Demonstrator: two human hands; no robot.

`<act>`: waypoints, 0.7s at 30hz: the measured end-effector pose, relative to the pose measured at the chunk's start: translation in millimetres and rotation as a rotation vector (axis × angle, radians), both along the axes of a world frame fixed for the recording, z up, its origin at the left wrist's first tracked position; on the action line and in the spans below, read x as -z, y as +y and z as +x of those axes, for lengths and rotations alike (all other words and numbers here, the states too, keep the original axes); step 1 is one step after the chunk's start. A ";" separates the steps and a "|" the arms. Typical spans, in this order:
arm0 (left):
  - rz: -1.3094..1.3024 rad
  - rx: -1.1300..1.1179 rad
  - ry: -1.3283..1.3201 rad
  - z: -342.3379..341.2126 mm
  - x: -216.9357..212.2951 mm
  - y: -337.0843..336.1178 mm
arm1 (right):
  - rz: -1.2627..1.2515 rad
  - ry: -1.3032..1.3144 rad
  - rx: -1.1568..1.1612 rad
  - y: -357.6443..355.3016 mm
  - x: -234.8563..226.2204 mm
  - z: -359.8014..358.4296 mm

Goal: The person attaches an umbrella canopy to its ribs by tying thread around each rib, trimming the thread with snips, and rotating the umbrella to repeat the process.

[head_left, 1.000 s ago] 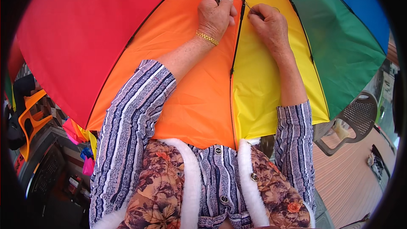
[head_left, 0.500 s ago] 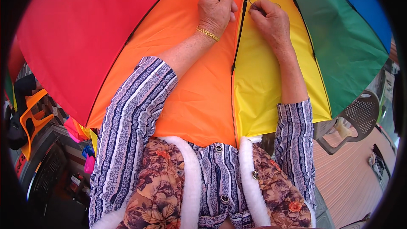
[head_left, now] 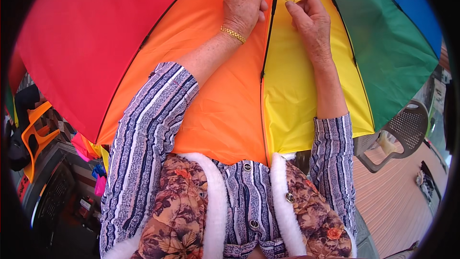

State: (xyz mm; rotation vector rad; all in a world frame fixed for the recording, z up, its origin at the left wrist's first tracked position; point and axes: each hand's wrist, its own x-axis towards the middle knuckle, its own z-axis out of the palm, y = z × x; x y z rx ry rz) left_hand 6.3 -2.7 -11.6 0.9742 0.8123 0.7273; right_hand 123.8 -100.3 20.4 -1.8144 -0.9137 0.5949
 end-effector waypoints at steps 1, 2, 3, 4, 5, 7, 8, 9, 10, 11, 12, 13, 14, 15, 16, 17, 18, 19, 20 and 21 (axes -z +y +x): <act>0.003 -0.006 0.015 0.9 -0.3 -0.7 | 0.023 0.057 0.003 -1.0 -1.3 -0.2; 0.001 -0.004 0.016 1.4 0.3 -1.3 | 0.022 0.058 0.004 -1.5 -1.6 -1.9; 0.016 0.002 0.015 1.8 1.2 -1.7 | 0.044 0.058 -0.003 -1.5 -1.0 -4.6; 0.032 0.008 0.015 1.9 2.0 -2.0 | 0.067 0.059 -0.011 -1.3 -0.5 -7.5; 0.048 0.013 0.014 2.0 1.3 -2.0 | 0.090 0.058 -0.020 -1.2 -1.7 -9.3; 0.035 0.005 0.014 3.7 -0.2 -2.3 | 0.024 0.029 -0.030 -1.0 -6.8 -9.6; 0.023 -0.002 0.014 4.7 -1.2 -2.4 | -0.041 -0.001 -0.040 -0.4 -10.0 -9.4; 0.011 -0.008 0.013 5.1 -1.8 -2.2 | -0.106 -0.031 -0.050 0.3 -12.2 -9.3; 0.009 -0.006 0.013 5.3 -1.1 -2.2 | -0.109 -0.031 -0.047 1.4 -12.4 -9.5; -0.001 -0.025 -0.006 4.2 0.1 -1.2 | -0.152 -0.058 -0.078 4.7 -11.7 -11.1; -0.010 -0.044 -0.026 3.1 1.6 0.1 | -0.196 -0.084 -0.109 8.3 -10.7 -12.9; -0.020 -0.062 -0.046 3.0 3.1 0.7 | -0.239 -0.110 -0.139 10.1 -10.1 -13.8; -0.022 -0.059 -0.046 4.1 5.7 0.7 | -0.242 -0.110 -0.136 9.8 -9.4 -13.8; -0.010 -0.045 -0.086 4.1 6.6 1.2 | -0.232 -0.126 -0.141 10.0 -7.8 -14.5; 0.003 -0.031 -0.125 4.3 7.4 1.5 | -0.223 -0.142 -0.146 9.8 -6.5 -15.2; 0.015 -0.016 -0.165 4.5 8.3 1.6 | -0.213 -0.158 -0.151 9.5 -5.3 -15.6; 0.015 -0.014 -0.164 4.5 9.2 1.5 | -0.213 -0.157 -0.149 8.9 -4.1 -15.8; 0.006 -0.019 -0.158 4.4 10.3 1.2 | -0.183 -0.148 -0.142 8.3 -3.1 -16.1; -0.004 -0.023 -0.153 3.8 6.2 0.9 | -0.154 -0.139 -0.135 7.6 -2.8 -16.6; -0.013 -0.028 -0.148 3.4 3.3 0.8 | -0.125 -0.131 -0.128 7.0 -2.6 -16.7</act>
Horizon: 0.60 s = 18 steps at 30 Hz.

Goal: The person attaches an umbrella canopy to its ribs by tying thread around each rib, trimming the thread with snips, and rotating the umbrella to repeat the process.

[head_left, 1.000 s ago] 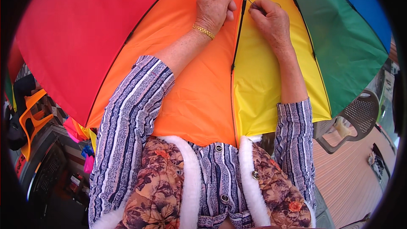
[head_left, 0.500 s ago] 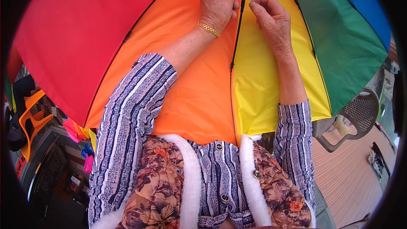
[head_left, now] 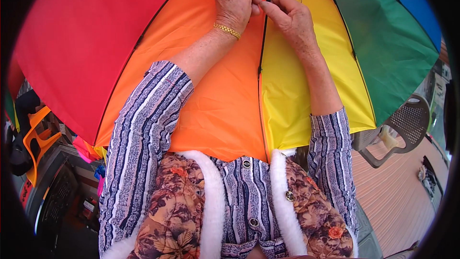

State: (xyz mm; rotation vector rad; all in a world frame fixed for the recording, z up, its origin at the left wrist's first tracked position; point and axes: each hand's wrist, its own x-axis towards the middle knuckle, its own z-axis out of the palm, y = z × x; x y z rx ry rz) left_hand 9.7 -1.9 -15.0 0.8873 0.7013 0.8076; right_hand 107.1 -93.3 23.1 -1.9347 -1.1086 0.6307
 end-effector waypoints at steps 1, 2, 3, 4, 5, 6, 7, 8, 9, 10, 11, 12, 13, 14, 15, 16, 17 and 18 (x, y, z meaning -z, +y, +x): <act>-0.001 0.001 0.001 -0.1 -1.5 0.1 | -0.001 0.001 0.001 -0.4 0.1 0.1; -0.010 0.001 0.004 -0.3 -2.9 0.1 | -0.001 -0.007 0.001 -0.5 0.2 0.4; -0.019 0.001 0.007 -0.6 -3.7 0.1 | -0.001 -0.014 0.000 -0.5 0.3 0.6; -0.028 0.002 0.010 -0.4 -4.2 -0.3 | -0.001 -0.022 0.001 -0.9 -0.1 1.0; -0.030 0.004 0.010 -0.1 -4.0 -0.7 | -0.003 -0.022 0.003 -1.2 -0.5 1.1; -0.031 0.003 0.014 0.4 -3.4 -0.9 | 0.007 -0.033 0.007 -1.4 -0.9 1.1; -0.033 0.001 0.017 1.1 -2.8 -1.2 | 0.015 -0.045 0.011 -1.7 -1.3 1.1; -0.035 0.001 0.020 2.0 -2.3 -1.8 | 0.024 -0.057 0.015 -2.4 -1.6 1.6; -0.036 0.000 0.022 1.5 -2.1 -1.8 | 0.023 -0.055 0.014 -2.4 -1.2 1.6; -0.030 -0.002 0.025 1.2 -2.4 -1.9 | 0.021 -0.045 0.015 -2.3 -0.7 1.8; -0.024 -0.004 0.028 1.0 -2.6 -1.9 | 0.019 -0.036 0.015 -2.3 -0.4 2.0; -0.019 -0.005 0.030 0.9 -2.5 -2.1 | 0.017 -0.027 0.015 -2.4 -0.2 2.1; -0.020 -0.005 0.031 1.6 0.3 -1.8 | 0.017 -0.026 0.015 -2.7 -0.4 2.3; 0.096 0.012 -0.101 2.7 1.7 -1.1 | 0.005 -0.019 0.017 -2.8 -1.0 2.4; 0.212 0.029 -0.234 3.6 2.8 -0.4 | -0.007 -0.013 0.019 -2.8 -1.6 2.5; 0.329 0.046 -0.366 4.1 3.8 -0.4 | -0.018 -0.006 0.020 -2.9 -1.9 2.4; 0.328 0.046 -0.365 4.5 4.7 -0.3 | -0.018 -0.005 0.020 -2.9 -1.7 1.9; 0.244 0.055 -0.237 5.4 5.4 0.6 | 0.006 0.010 0.016 -2.5 -1.6 1.3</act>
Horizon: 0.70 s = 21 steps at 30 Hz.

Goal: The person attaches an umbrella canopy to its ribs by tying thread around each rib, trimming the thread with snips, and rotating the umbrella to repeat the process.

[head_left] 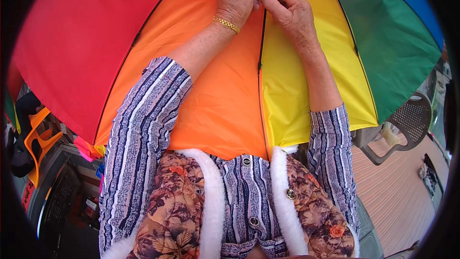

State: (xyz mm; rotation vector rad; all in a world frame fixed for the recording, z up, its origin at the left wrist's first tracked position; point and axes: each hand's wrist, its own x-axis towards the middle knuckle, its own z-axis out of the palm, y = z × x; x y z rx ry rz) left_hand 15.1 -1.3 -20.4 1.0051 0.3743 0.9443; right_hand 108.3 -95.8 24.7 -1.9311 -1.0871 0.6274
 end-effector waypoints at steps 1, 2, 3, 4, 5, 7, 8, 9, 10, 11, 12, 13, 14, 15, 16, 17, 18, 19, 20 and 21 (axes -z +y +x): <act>-0.081 0.005 0.130 1.4 -5.5 1.0 | 0.025 0.014 -0.002 0.4 0.3 -0.2; -0.161 0.009 0.260 3.0 -9.2 1.8 | 0.049 0.027 -0.005 1.0 0.0 -0.3; -0.160 0.010 0.259 5.1 -11.3 2.1 | 0.050 0.026 -0.004 0.8 -0.8 -0.3; -0.137 0.005 0.328 7.9 -13.2 2.2 | 0.049 -0.015 -0.010 -0.3 -2.2 -0.2; -0.114 0.001 0.396 10.6 -14.9 2.2 | 0.049 -0.056 -0.015 -2.0 -4.4 -0.4; -0.085 -0.013 0.461 9.8 -14.9 6.0 | 0.057 -0.100 -0.028 -3.7 -7.7 -3.5; -0.051 0.005 0.541 8.7 -14.8 8.3 | 0.018 -0.248 -0.057 -6.9 -10.6 -4.8; -0.018 0.022 0.619 7.3 -15.0 10.7 | -0.020 -0.396 -0.086 -9.7 -13.3 -5.4; 0.017 0.039 0.698 5.6 -15.4 13.1 | -0.058 -0.545 -0.114 -9.9 -14.6 -4.9; 0.023 0.038 0.690 5.1 -17.5 13.7 | -0.054 -0.552 -0.110 -9.7 -16.8 -2.0; 0.005 0.046 0.703 3.1 -20.1 13.8 | -0.024 -0.630 -0.112 -8.9 -19.6 0.8; -0.013 0.052 0.717 0.6 -22.9 13.6 | 0.006 -0.707 -0.115 -7.6 -22.2 3.0; -0.031 0.056 0.731 -1.4 -25.3 13.8 | 0.038 -0.784 -0.118 -5.6 -24.1 4.1; -0.024 0.050 0.727 -2.9 -27.2 14.3 | 0.047 -0.789 -0.118 -2.0 -23.2 5.0; -0.038 0.054 0.726 -0.6 -29.3 12.5 | 0.070 -0.798 -0.115 0.0 -20.6 9.2; -0.053 0.057 0.726 1.5 -31.1 10.8 | 0.094 -0.806 -0.112 2.5 -16.9 13.7; -0.068 0.053 0.728 0.6 -32.3 11.1 | 0.122 -0.813 -0.114 6.1 -13.9 15.1; -0.062 0.052 0.725 0.0 -32.8 11.2 | 0.126 -0.817 -0.111 8.4 -11.3 16.4; -0.066 0.053 0.717 -0.4 -32.7 11.1 | 0.130 -0.804 -0.109 10.1 -8.5 17.9; -0.073 0.049 0.713 -2.0 -32.3 11.2 | 0.134 -0.787 -0.112 12.9 -7.9 16.8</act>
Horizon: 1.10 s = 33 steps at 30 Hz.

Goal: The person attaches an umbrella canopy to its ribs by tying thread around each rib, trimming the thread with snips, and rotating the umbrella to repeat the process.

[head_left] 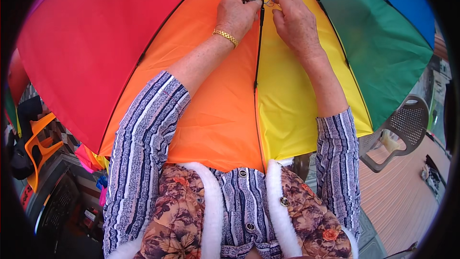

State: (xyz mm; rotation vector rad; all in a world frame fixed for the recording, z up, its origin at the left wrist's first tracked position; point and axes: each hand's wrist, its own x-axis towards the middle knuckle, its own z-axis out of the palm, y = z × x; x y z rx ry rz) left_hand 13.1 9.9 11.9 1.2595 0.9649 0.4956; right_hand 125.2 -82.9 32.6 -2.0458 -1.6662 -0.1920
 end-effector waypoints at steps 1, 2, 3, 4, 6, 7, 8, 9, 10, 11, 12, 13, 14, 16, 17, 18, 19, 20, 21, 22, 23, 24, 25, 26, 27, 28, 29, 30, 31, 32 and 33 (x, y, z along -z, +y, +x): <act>-0.007 -0.005 -0.004 -0.8 0.1 0.2 | 0.000 0.016 -0.004 1.3 0.2 -0.3; -0.006 -0.004 -0.005 -0.8 0.6 0.5 | 0.001 0.015 -0.004 -0.1 0.1 -0.4; -0.005 0.000 -0.007 -0.3 1.3 0.6 | -0.036 0.021 0.020 -4.3 -0.1 -0.6; -0.005 0.005 -0.009 0.8 2.0 0.3 | -0.074 0.027 0.045 -10.0 -0.7 -1.1; -0.003 0.000 -0.005 -2.5 2.9 1.6 | -0.111 0.039 0.059 -16.8 -1.7 -8.7; -0.011 -0.004 0.000 -3.0 2.0 1.5 | -0.159 0.091 0.030 -21.8 -2.1 -12.2; -0.019 -0.009 0.006 -3.7 1.0 1.5 | -0.206 0.144 0.000 -26.3 -2.5 -15.8; -0.026 -0.015 0.011 -4.9 0.7 2.0 | -0.253 0.196 -0.030 -29.1 -3.1 -19.0; -0.027 -0.011 0.009 -3.0 0.7 1.4 | -0.254 0.194 -0.027 -31.8 -5.2 -20.3; -0.031 -0.004 0.014 -1.7 0.8 1.2 | -0.221 0.192 -0.026 -32.9 -7.7 -22.6; -0.034 0.002 0.019 -0.7 0.8 1.1 | -0.187 0.190 -0.026 -33.1 -10.4 -24.6; -0.037 0.008 0.025 0.1 0.8 1.0 | -0.154 0.187 -0.027 -33.1 -13.1 -25.3; -0.035 0.007 0.023 1.0 0.9 0.4 | -0.152 0.186 -0.028 -33.1 -17.2 -23.7; -0.039 0.002 0.007 1.2 1.4 -0.5 | -0.154 0.069 0.018 -31.4 -28.5 -19.4; -0.041 -0.001 -0.001 1.0 1.8 -0.6 | -0.155 0.011 0.041 -30.3 -31.1 -18.2; -0.038 -0.004 -0.002 0.2 2.3 0.1 | -0.152 0.009 0.038 -27.5 -30.7 -17.8; -0.025 -0.007 0.007 -1.0 2.9 1.3 | -0.118 -0.010 0.041 -22.6 -29.2 -17.3; -0.014 -0.005 0.014 -1.0 3.5 1.5 | -0.086 -0.032 0.048 -18.8 -28.0 -16.6; -0.003 -0.003 0.021 -0.8 3.9 1.6 | -0.053 -0.053 0.054 -16.4 -27.4 -16.7; -0.002 -0.003 0.017 -0.2 4.1 1.6 | -0.052 -0.057 0.054 -15.3 -27.2 -17.5; -0.006 -0.008 0.008 0.4 4.1 1.6 | -0.039 -0.048 0.042 -14.5 -26.7 -18.5; -0.008 -0.012 -0.002 1.1 3.9 1.7 | -0.026 -0.040 0.030 -14.1 -26.0 -19.3; -0.011 -0.013 -0.012 2.6 3.6 1.1 | -0.013 -0.032 0.020 -15.0 -25.0 -18.9; -0.009 -0.010 -0.016 3.3 2.9 0.5 | -0.010 -0.036 0.024 -17.2 -23.3 -18.4; -0.023 -0.014 -0.016 2.1 2.6 0.9 | -0.039 -0.012 0.026 -19.4 -19.2 -19.0; -0.036 -0.018 -0.017 0.4 1.9 1.3 | -0.067 0.011 0.029 -21.7 -14.8 -19.5; -0.048 -0.021 -0.019 -1.6 0.6 1.6 | -0.094 0.034 0.032 -23.3 -10.8 -19.3; -0.041 -0.010 -0.028 -1.4 -1.4 1.2 | -0.086 0.025 0.042 -24.9 -7.2 -16.4; -0.056 -0.017 -0.024 -2.7 -3.8 1.0 | -0.094 0.046 0.061 -25.4 -2.9 -13.3; -0.072 -0.020 -0.020 -2.9 -6.1 0.4 | -0.102 0.065 0.082 -25.4 0.1 -9.4; -0.087 -0.024 -0.016 -1.7 -8.1 -0.2 | -0.109 0.086 0.102 -25.3 2.1 -5.2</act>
